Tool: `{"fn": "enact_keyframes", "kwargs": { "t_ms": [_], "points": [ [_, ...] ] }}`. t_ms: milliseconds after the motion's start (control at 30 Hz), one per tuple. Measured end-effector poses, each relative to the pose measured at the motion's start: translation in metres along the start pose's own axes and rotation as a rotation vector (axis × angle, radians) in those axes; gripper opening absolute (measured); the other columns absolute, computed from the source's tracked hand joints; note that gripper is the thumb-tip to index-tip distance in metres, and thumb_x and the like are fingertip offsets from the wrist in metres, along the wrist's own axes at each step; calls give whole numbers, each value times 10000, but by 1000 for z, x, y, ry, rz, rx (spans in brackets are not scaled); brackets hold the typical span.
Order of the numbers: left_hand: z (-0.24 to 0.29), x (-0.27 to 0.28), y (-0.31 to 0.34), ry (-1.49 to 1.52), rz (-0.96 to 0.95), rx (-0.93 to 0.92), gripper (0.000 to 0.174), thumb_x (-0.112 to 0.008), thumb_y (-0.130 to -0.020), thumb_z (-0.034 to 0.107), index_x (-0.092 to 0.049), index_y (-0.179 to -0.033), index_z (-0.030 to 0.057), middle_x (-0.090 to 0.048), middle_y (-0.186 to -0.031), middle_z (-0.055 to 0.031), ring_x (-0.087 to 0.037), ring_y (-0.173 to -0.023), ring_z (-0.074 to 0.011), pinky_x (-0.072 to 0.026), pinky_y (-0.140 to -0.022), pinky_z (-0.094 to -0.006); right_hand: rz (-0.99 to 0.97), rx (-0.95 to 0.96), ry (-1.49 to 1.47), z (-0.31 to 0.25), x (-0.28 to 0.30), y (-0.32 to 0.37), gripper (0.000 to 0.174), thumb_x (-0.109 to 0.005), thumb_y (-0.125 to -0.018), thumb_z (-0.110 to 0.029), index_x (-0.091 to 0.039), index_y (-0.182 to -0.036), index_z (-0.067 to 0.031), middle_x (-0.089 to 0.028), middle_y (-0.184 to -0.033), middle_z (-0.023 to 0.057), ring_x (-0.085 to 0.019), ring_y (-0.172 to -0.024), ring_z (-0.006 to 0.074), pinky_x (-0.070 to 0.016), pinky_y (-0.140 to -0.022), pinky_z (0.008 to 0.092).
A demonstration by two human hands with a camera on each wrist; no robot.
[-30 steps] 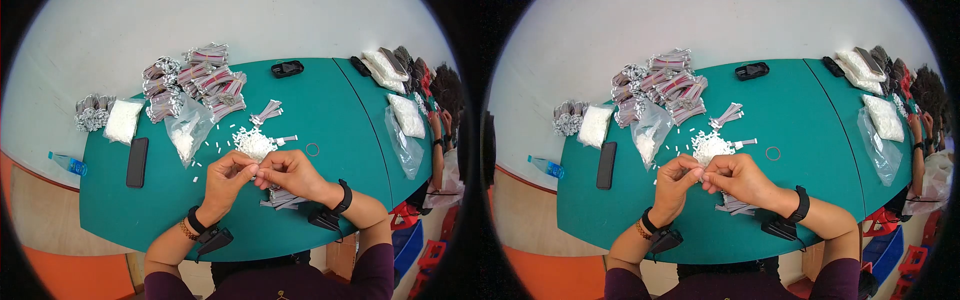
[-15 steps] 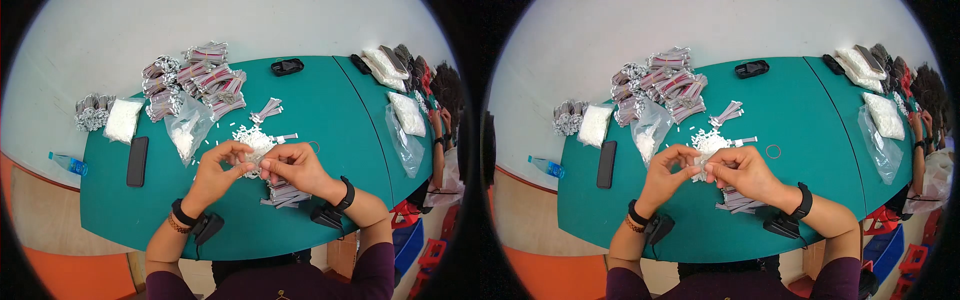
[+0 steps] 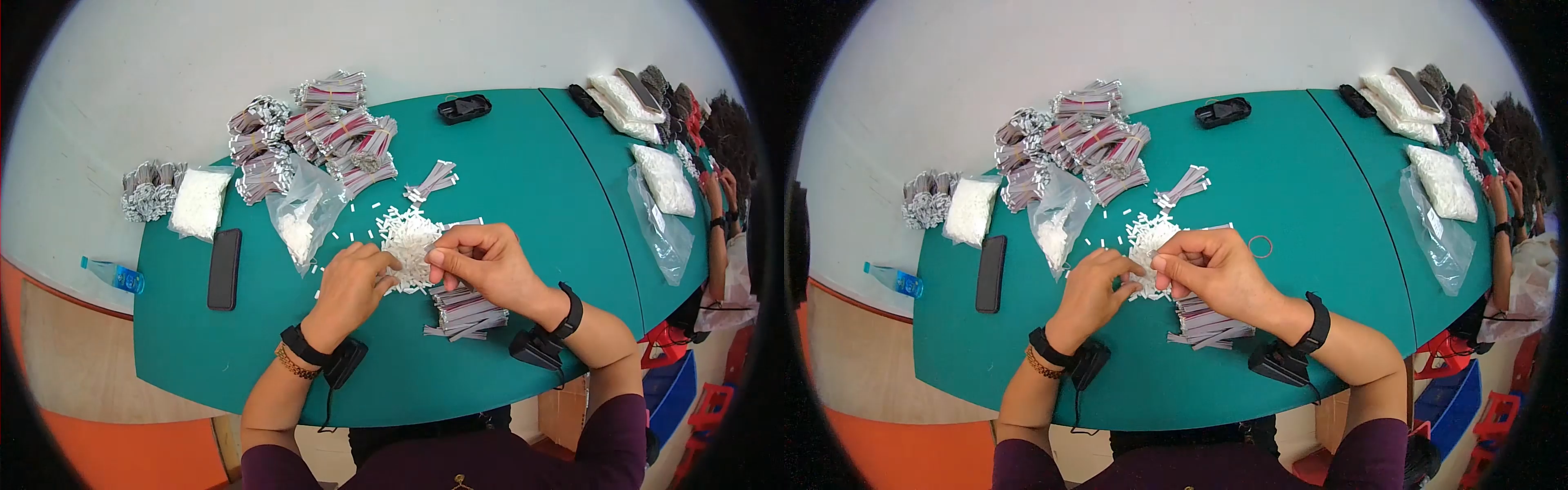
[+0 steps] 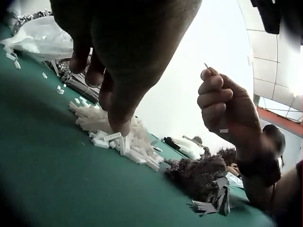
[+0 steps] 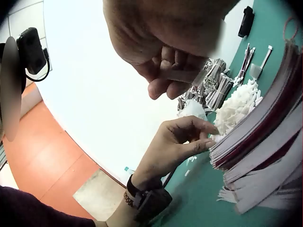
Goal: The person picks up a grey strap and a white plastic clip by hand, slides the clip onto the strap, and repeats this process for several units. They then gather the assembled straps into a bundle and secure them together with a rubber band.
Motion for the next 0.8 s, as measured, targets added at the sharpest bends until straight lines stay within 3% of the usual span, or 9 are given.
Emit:
{"fn": "enact_keyframes", "kwargs": {
  "t_ms": [200, 300, 400, 500, 600, 800],
  "points": [
    [-7, -5, 1, 20, 46, -33, 163, -720, -691, 58, -656, -840, 72, -584, -749, -57, -550, -720, -241, -446, -628, -344, -3, 6, 12, -1, -1, 1, 127, -583, -901, -105, -637, -868, 5, -638, -718, 18, -548, -585, 31, -465, -529, 180],
    [-6, -1, -1, 188, -13, 82, 120, -705, -732, 41, -644, -836, 43, -617, -786, -42, -577, -729, -188, -462, -632, -298, -10, 17, 11, -1, -1, 0, 129, -582, -902, -107, -639, -872, 5, -638, -720, 19, -549, -584, 32, -464, -530, 180],
    [-12, 0, -2, 728, -60, 285, 95, -684, -787, 42, -632, -862, 16, -635, -828, -39, -592, -760, -139, -476, -656, -262, -14, 18, 13, -2, -1, 0, 133, -582, -904, -111, -641, -873, 3, -638, -722, 17, -546, -582, 31, -456, -528, 178],
    [-9, 2, -1, 1229, -112, 324, 121, -662, -833, 74, -623, -924, 5, -648, -888, -48, -603, -760, -107, -482, -683, -258, -33, -5, -6, -2, -2, 1, 134, -582, -906, -118, -645, -873, -4, -637, -722, 13, -538, -576, 29, -441, -520, 173],
    [-2, 4, 1, 1412, -111, 347, 174, -639, -855, 70, -602, -1007, -7, -640, -890, -59, -600, -774, -123, -490, -711, -257, -63, -16, -13, 0, -4, 2, 134, -582, -908, -123, -647, -874, -11, -634, -721, 7, -531, -571, 27, -428, -514, 170],
    [8, 9, 2, 1492, -85, 346, 184, -622, -865, 58, -602, -1038, -2, -625, -902, -62, -594, -817, -122, -486, -743, -254, -79, -40, -20, 0, -7, 3, 135, -583, -908, -125, -648, -877, -11, -630, -718, 3, -528, -570, 27, -418, -509, 170]
  ]
}}
Point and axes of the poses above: each hand's wrist, its own y-axis away from the middle knuckle, its own x-axis out of the back of the hand, z = x × y, the point moved 3 cm from there along -y, towards the middle knuckle
